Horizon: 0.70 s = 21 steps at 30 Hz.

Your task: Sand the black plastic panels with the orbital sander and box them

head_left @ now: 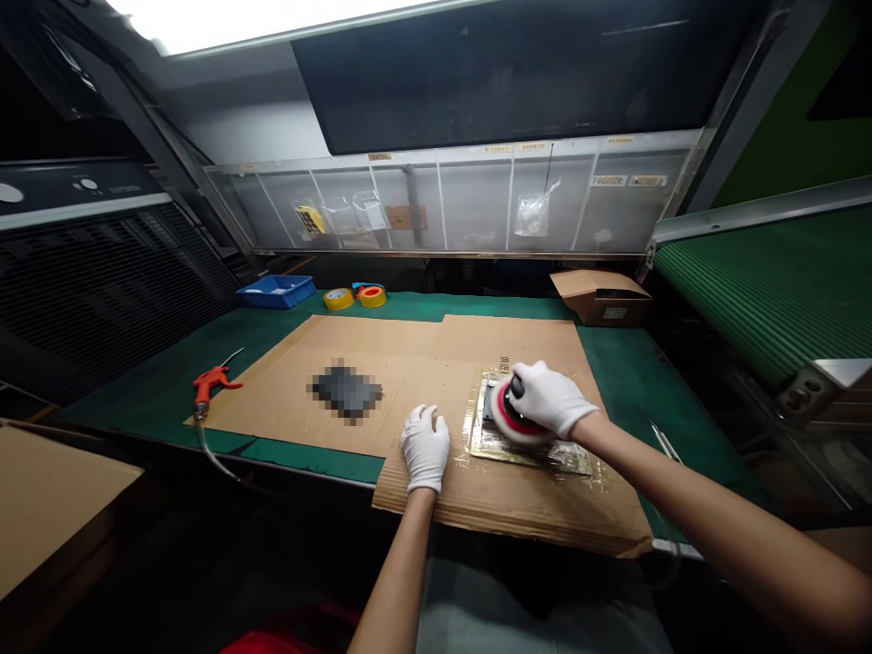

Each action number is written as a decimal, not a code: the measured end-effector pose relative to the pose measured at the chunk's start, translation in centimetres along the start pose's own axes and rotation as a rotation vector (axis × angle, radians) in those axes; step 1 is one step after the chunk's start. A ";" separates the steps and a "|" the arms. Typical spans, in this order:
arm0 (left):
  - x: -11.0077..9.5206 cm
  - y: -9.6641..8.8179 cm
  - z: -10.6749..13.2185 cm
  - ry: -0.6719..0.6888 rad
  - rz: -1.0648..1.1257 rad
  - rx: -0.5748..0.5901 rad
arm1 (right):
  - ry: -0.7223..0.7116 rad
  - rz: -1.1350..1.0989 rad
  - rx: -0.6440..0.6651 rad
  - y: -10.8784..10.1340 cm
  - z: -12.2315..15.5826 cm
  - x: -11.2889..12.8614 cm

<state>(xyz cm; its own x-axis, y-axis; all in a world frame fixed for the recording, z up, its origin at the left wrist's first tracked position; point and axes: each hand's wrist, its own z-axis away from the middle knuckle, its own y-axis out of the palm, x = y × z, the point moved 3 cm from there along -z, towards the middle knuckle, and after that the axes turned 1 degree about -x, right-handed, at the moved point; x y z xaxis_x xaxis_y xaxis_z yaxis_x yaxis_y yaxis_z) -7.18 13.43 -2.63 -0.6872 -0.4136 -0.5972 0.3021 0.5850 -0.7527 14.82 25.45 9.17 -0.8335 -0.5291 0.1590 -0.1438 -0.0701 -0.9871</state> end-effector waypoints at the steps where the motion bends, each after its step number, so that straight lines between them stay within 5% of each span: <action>1: 0.0 0.0 0.0 0.003 -0.002 0.001 | 0.016 0.001 -0.018 0.0 -0.3 0.6; 8: 0.2 0.0 -0.2 0.013 -0.013 0.027 | -0.041 -0.052 -0.020 0.4 -2.1 2.6; 21: -0.2 0.0 -0.3 0.011 -0.007 0.058 | 0.122 0.020 -0.064 0.0 3.1 -4.9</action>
<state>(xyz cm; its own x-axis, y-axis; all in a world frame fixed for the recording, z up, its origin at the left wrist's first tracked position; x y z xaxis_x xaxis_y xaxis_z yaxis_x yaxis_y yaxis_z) -7.21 13.71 -2.39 -0.6967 -0.4097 -0.5888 0.3347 0.5403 -0.7720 20.60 25.44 8.35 -0.8948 -0.4225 0.1444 -0.1570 -0.0049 -0.9876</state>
